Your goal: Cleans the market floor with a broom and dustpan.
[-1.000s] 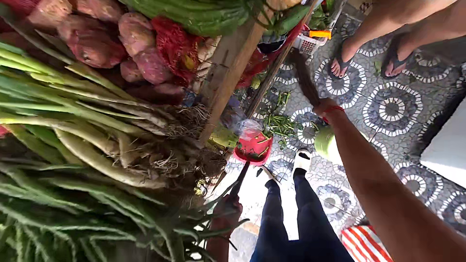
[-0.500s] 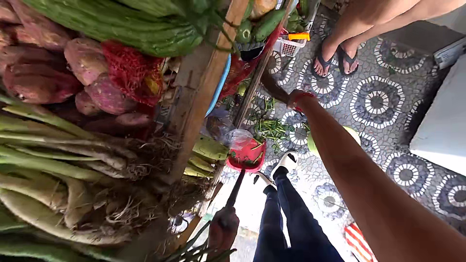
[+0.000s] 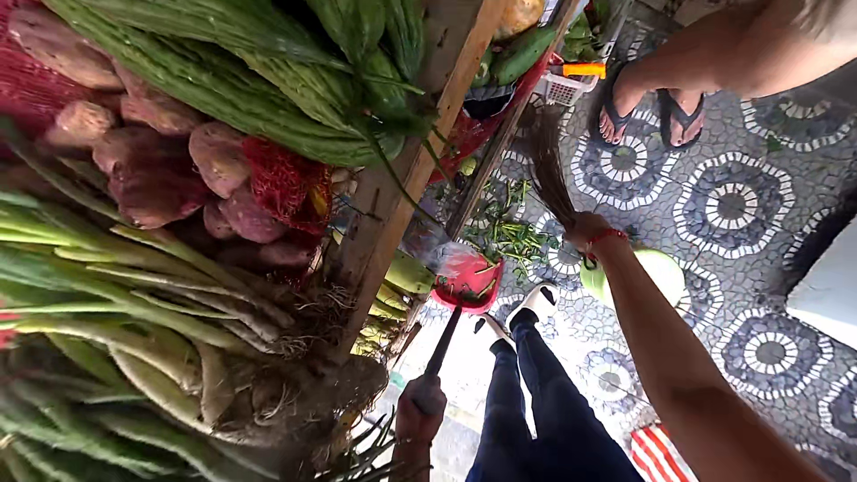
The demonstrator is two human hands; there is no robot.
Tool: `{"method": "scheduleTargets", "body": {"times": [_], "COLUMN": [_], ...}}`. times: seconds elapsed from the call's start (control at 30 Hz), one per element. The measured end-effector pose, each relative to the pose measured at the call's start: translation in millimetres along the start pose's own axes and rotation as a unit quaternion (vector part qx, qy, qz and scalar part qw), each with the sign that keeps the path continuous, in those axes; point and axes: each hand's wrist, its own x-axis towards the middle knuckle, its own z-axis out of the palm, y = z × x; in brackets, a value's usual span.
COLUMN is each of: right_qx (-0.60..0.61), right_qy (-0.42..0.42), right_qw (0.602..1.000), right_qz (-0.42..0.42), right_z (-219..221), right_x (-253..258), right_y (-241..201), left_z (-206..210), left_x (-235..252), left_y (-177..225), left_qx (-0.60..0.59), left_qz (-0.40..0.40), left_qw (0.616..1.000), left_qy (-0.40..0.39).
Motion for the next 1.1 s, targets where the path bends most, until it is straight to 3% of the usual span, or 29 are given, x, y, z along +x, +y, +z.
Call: {"method": "scheduleTargets", "body": {"times": [0.1, 0.17, 0.27, 0.33, 0.4, 0.47, 0.57, 0.63, 0.7, 0.8, 0.9, 1.0, 1.1], "right_qx": [-0.04, -0.03, -0.003, -0.002, -0.056, -0.102, -0.127, -0.134, -0.138, -0.123, -0.11, -0.088, -0.075], "right_qy": [-0.038, 0.001, 0.059, 0.028, -0.032, -0.074, -0.08, -0.072, -0.046, -0.062, -0.118, -0.113, -0.106], "right_qw": [0.998, 0.999, 0.998, 0.999, 0.998, 0.992, 0.989, 0.988, 0.989, 0.986, 0.979, 0.974, 0.979], "right_qz": [-0.01, -0.011, -0.038, -0.031, -0.017, -0.009, -0.009, -0.01, -0.038, -0.09, -0.127, -0.176, -0.159], "right_z": [-26, -46, -38, -22, -5, 11, 1, -8, 4, 47, 101, 153, 176], "right_x": [-91, -129, -79, -18, 3, -30, -129, -192, -222, -193, -113, -30, 11], "right_y": [-15, -28, -41, -52, -60, -54, -32, -29, -29, -37, -50, -62, -95], "left_z": [3, 3, 4, 3, 1, -2, 1, -2, -6, -7, -7, -8, -6], "left_x": [-3, -4, -2, -2, -2, -4, -7, -8, -8, -8, -9, -6, -5], "left_y": [1, 3, 5, 3, 4, 2, -1, -2, -3, -6, -9, -11, -10], "left_qx": [-0.007, -0.003, 0.005, 0.004, -0.005, -0.009, -0.007, -0.013, -0.021, -0.027, -0.019, -0.012, 0.003], "left_qz": [-0.008, -0.014, -0.019, -0.02, -0.019, -0.018, -0.023, -0.023, -0.025, -0.035, -0.032, -0.035, -0.033], "left_qw": [1.0, 1.0, 0.999, 0.999, 0.999, 1.0, 0.999, 0.999, 0.999, 0.999, 0.999, 0.999, 0.999], "left_qy": [0.02, 0.026, 0.03, 0.031, 0.027, 0.022, 0.023, 0.022, 0.016, 0.008, 0.013, 0.013, 0.022]}}
